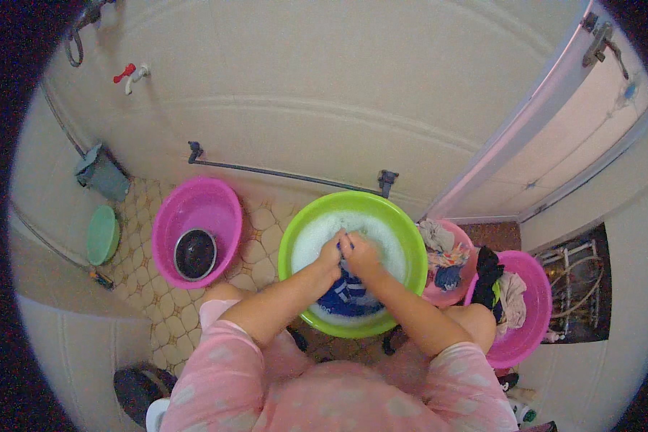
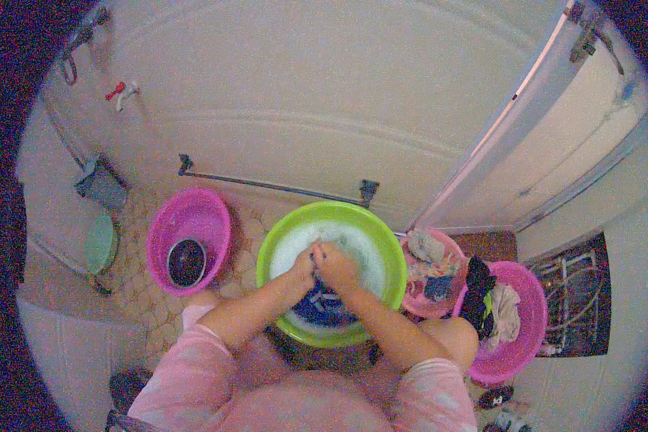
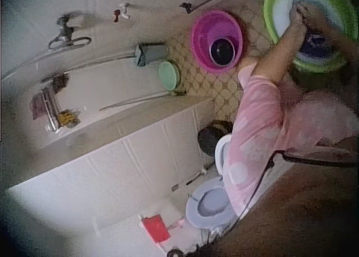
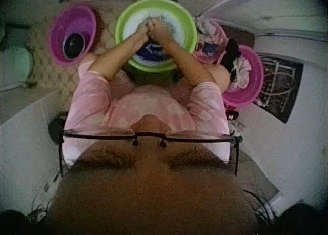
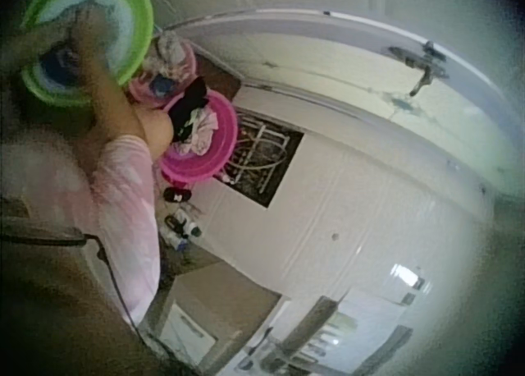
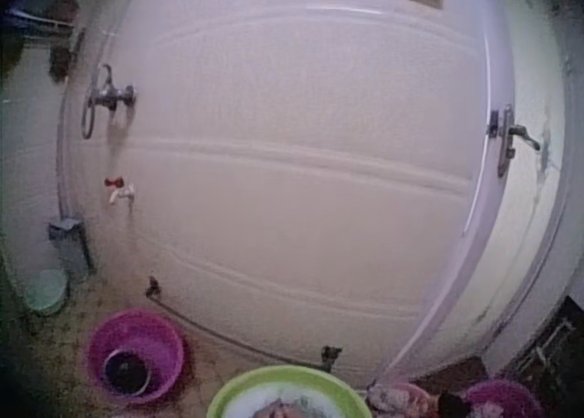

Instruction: The person scrubs a blue and white cloth in a green basin of soapy water, repeatedly rubbing the fabric against itself and submerging it.

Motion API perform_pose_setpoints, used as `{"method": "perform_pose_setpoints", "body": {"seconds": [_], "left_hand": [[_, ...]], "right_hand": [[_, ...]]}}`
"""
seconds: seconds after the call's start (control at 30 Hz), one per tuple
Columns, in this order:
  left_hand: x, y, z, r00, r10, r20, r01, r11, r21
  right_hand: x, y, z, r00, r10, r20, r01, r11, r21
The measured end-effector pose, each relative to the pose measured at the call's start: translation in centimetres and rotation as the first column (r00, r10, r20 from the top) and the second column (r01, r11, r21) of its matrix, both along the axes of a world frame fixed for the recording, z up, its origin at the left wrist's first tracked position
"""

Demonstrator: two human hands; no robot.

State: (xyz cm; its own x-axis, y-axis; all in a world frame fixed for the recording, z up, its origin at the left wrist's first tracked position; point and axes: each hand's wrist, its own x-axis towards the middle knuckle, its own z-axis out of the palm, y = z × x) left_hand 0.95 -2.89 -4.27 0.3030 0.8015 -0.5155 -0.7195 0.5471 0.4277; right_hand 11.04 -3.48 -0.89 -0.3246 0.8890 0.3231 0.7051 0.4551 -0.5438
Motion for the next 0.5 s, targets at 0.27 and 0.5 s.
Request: {"method": "perform_pose_setpoints", "body": {"seconds": [0.27,0.5], "left_hand": [[0.2,0.6,6.0,0.946,0.134,-0.294,-0.104,0.988,0.117],[-1.6,2.6,-0.8,0.837,0.145,-0.528,-0.105,0.989,0.106]], "right_hand": [[2.3,3.9,-0.1,0.976,-0.162,-0.147,0.133,0.972,-0.195],[3.9,3.5,-5.4,0.996,0.037,0.082,0.003,0.895,-0.445]]}}
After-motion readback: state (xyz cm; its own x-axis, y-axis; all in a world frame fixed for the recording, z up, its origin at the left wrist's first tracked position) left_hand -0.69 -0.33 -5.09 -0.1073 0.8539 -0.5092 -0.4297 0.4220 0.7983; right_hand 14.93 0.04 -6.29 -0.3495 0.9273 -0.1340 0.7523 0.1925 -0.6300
